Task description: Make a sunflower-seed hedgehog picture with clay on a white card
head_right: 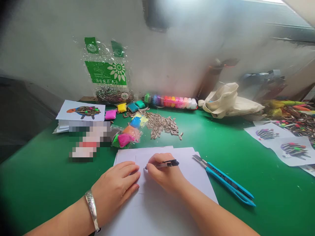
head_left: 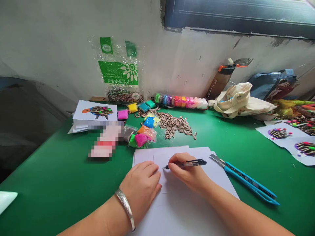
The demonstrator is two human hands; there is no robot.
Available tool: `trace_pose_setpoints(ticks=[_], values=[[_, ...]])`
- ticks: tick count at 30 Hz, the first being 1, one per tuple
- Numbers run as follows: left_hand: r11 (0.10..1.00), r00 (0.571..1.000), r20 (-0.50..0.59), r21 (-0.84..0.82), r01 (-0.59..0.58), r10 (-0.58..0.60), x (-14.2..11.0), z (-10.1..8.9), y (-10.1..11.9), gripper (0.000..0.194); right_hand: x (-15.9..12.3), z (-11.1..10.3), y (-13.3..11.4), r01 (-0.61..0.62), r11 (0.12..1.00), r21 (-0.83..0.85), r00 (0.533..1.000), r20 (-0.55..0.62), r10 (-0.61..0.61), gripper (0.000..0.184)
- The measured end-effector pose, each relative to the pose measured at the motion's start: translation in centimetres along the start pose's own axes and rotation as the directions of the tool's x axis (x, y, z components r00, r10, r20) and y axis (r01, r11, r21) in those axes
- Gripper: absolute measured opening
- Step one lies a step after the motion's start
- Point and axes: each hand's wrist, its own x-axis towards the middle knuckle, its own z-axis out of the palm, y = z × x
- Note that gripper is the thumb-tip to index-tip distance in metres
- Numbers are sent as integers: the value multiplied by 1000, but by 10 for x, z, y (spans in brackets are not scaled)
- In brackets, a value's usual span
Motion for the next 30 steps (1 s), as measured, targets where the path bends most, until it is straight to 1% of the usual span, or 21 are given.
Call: trace_pose_setpoints(ticks=[8, 19, 25, 30], values=[[1000, 1000, -3, -8, 9, -9, 0, 1, -1, 15, 1, 1, 1, -16, 1000, 7, 1000, -2, 16, 15], [1000, 1000, -12, -2, 0, 0, 0, 1, -1, 14, 0, 4, 5, -34, 999, 16, 998, -47, 35, 15], [1000, 1000, 3, 2, -3, 3, 2, -4, 1, 12, 1, 2, 6, -62, 996, 72, 994, -86, 68, 16], [1000, 1000, -4, -1, -1, 1, 2, -3, 1, 12, 1, 2, 5, -76, 992, 100, 992, -96, 85, 16]])
